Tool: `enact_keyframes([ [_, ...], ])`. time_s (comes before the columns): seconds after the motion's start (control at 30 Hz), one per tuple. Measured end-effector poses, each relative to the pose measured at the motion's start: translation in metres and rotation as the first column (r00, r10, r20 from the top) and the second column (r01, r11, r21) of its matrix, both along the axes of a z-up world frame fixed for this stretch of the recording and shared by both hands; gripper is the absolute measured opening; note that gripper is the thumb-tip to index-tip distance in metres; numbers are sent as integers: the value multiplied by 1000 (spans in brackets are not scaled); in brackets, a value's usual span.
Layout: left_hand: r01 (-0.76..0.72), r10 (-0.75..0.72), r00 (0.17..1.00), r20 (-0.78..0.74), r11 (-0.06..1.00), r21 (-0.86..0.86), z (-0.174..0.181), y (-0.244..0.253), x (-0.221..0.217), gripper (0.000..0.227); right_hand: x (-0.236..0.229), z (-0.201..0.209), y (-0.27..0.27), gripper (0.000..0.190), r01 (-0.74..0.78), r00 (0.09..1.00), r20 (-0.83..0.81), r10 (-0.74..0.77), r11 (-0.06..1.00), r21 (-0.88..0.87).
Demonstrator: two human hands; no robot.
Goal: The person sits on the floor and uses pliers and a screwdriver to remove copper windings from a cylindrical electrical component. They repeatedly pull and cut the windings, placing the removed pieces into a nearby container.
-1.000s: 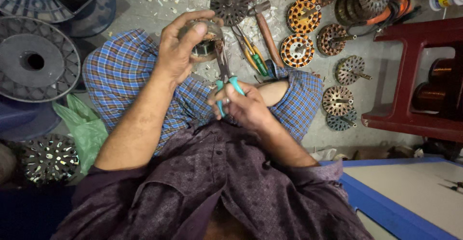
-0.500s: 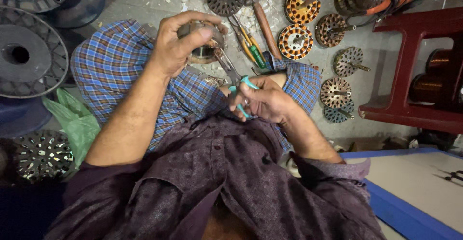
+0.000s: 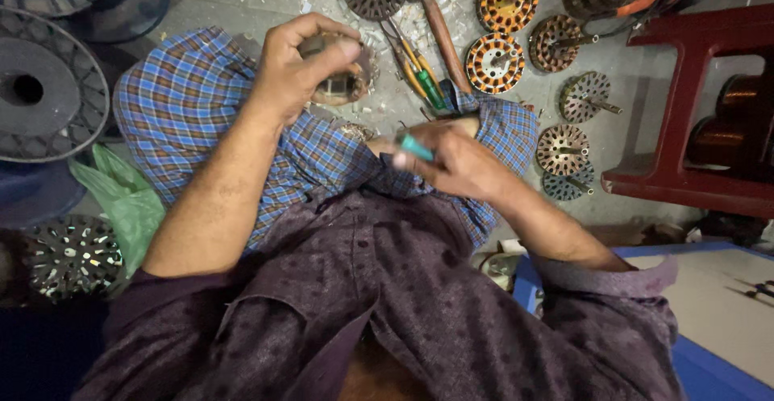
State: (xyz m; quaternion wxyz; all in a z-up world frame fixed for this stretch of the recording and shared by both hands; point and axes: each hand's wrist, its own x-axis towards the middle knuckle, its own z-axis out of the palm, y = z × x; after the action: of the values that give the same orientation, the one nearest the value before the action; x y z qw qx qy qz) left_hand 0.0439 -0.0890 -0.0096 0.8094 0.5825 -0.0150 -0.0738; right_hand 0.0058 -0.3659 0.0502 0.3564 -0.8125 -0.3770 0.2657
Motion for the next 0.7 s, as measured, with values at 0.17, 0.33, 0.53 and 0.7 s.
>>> enact_keyframes([
  [0.17, 16, -5, 996, 93, 992, -128, -7, 4, 2, 31, -4, 15, -4, 34, 68, 969, -235, -72, 997, -25],
  [0.33, 75, -67, 994, 91, 993, -90, -9, 2, 0, 31, 8, 26, -13, 34, 216, 871, -419, -256, 966, -141],
  [0.53, 121, -114, 989, 91, 989, -81, -7, -3, 1, 33, 16, 29, -7, 36, 161, 826, -499, -263, 958, -238],
  [0.7, 205, -201, 974, 102, 978, -29, -8, 0, 1, 35, 17, 29, -5, 38, 187, 708, -630, -318, 945, -267],
])
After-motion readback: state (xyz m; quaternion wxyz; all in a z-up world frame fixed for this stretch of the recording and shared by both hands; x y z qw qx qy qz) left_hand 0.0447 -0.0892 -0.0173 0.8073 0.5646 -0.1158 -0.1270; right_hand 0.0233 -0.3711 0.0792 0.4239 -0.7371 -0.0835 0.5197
